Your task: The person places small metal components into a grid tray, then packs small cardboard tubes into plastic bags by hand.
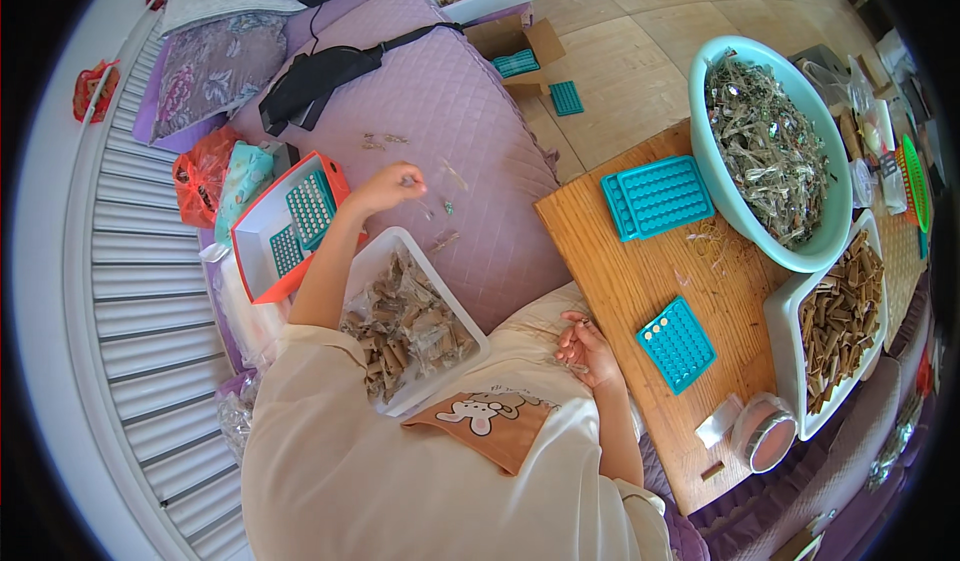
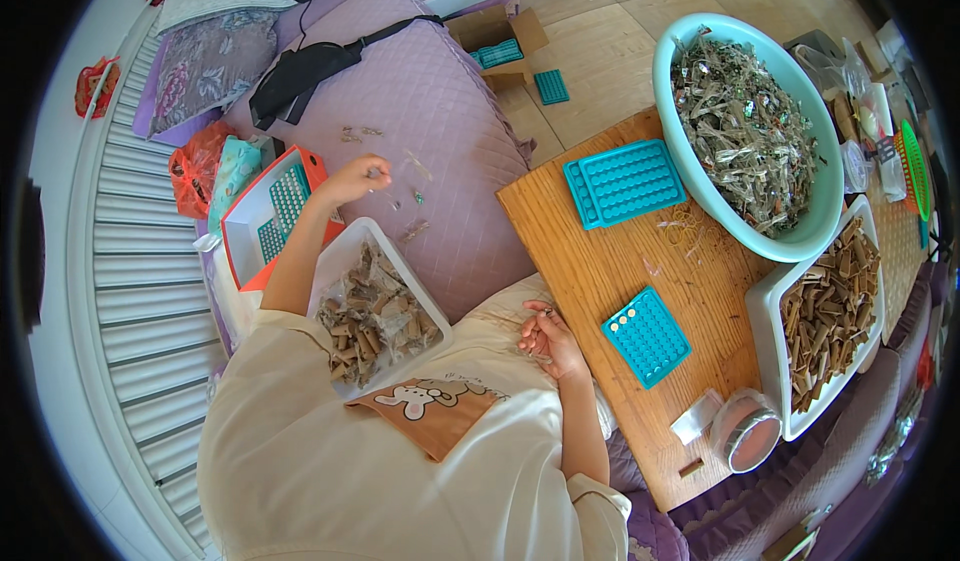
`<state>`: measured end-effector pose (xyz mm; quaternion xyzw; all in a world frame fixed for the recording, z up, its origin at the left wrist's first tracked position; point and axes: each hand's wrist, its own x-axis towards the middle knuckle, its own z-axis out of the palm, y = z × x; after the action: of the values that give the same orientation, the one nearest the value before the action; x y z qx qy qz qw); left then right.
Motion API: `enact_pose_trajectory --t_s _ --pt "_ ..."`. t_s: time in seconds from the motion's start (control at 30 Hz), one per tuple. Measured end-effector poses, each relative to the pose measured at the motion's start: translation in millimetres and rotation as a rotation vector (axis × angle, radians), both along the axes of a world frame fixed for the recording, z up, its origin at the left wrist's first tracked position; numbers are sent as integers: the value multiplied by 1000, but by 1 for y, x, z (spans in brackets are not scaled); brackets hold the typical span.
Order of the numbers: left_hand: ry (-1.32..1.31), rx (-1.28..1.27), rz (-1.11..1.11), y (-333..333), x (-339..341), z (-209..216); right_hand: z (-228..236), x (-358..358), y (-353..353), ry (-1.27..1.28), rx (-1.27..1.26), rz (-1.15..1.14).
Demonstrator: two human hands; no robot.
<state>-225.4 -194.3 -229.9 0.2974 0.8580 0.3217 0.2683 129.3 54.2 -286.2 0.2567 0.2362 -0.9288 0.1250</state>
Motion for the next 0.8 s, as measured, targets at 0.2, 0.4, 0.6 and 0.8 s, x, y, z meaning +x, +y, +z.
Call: enact_pose_trajectory --t_s 0.2,0.4,0.6,0.8 --pt "-4 -138 -243 23 26 -58 -1 -2 0 23 -54 -7" --pt "125 -252 -306 33 27 -51 -1 -2 1 32 -59 -2" --pt "175 -261 -290 35 24 -42 -3 -2 1 57 -60 24" --pt "220 -497 -54 17 2 -32 -1 -2 2 58 -71 26"
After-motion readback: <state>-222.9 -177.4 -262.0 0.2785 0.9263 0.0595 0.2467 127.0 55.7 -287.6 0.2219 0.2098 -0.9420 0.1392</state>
